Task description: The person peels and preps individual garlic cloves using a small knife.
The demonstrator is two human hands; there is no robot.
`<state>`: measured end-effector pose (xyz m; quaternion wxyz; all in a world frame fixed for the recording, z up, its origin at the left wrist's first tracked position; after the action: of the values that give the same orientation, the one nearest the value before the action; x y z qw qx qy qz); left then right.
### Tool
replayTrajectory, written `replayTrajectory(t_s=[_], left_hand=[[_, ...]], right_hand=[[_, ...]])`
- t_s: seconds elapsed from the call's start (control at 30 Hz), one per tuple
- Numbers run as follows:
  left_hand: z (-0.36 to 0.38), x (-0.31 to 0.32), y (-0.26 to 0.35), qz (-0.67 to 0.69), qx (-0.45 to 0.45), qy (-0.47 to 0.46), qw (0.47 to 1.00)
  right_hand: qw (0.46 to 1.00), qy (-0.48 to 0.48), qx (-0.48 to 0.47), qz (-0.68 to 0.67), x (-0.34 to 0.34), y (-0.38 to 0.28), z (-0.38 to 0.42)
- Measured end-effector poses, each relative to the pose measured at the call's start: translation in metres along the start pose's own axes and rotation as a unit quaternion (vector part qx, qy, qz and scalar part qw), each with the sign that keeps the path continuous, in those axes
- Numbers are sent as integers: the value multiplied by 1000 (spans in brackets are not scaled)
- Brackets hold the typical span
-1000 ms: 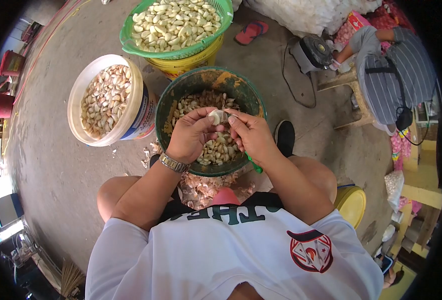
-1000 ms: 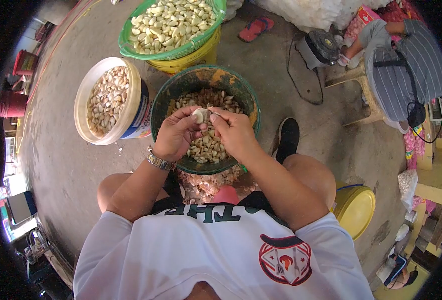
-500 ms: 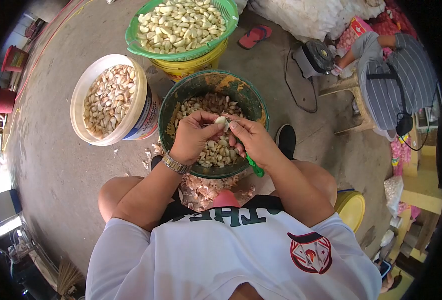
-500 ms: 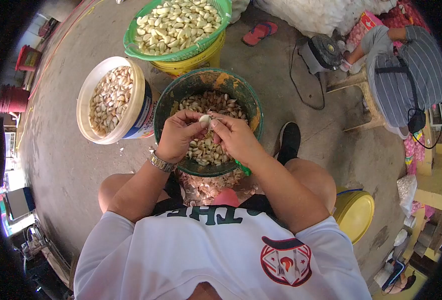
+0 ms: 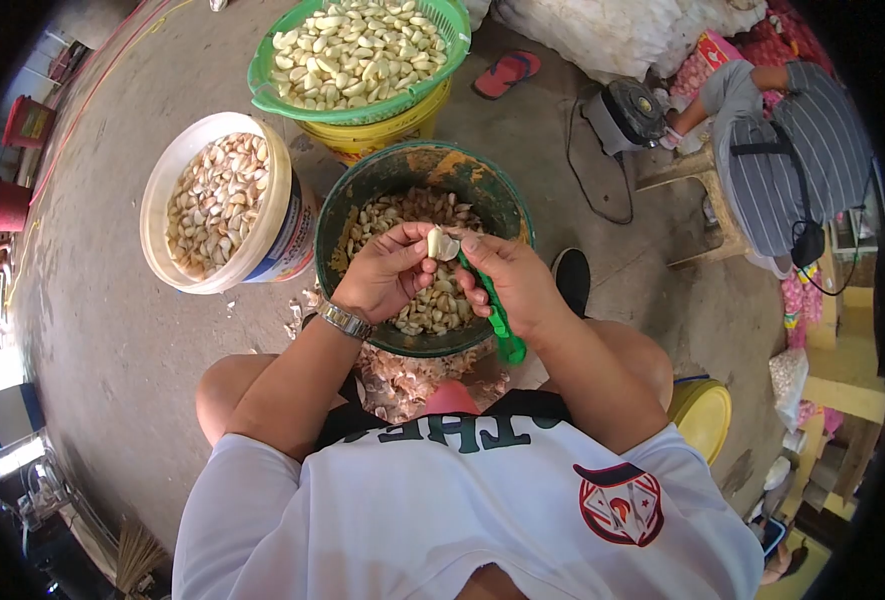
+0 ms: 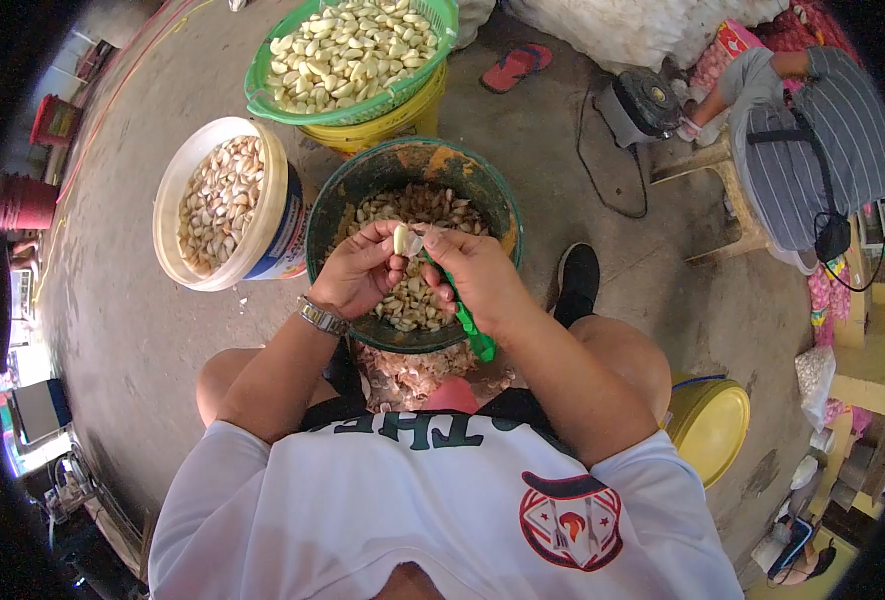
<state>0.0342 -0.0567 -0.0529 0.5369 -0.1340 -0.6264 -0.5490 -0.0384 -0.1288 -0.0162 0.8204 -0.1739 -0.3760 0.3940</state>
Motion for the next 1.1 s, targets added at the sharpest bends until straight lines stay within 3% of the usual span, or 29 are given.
replayTrajectory(t_s=[0.07, 0.17, 0.43, 0.53, 0.67, 0.73, 0.87, 0.93, 1.03, 1.1], left_hand=[[-2, 2, 4, -38, 21, 24, 999], [-2, 4, 12, -135, 65, 51, 987], [1, 8, 22, -342, 90, 59, 933], [2, 8, 22, -339, 90, 52, 935], [1, 4, 12, -223, 71, 38, 971], [1, 5, 8, -150, 62, 33, 986], [1, 12, 13, -260, 97, 34, 960], [1, 15, 16, -329, 118, 4, 937], [2, 8, 11, -150, 47, 47, 986], [-1, 11, 4, -45, 27, 14, 999]], right_hand=[[989, 73, -69, 108, -7, -5, -1], [974, 96, -113, 171, -12, -5, -5], [947, 95, -156, 263, -6, -9, -4], [981, 73, -79, 162, -8, -1, -6], [999, 12, 18, -46, -5, 7, -4], [999, 29, 6, -30, -8, 7, -6], [987, 84, -84, 112, -9, -2, -4], [994, 75, -49, 61, -10, 1, -5], [999, 20, 5, -38, -8, 7, -8], [996, -20, 24, -86, -5, 8, -9]])
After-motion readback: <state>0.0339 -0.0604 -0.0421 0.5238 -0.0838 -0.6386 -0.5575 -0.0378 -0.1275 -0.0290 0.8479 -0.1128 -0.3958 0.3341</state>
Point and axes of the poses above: each hand's wrist, its own z-axis away from the middle knuckle, its own x-axis out of the palm, y = z × x, the point moved 8 cm from there along -z, towards the middle knuckle, and after that the axes turned 11 degrees about x, right-handed, at the moved point
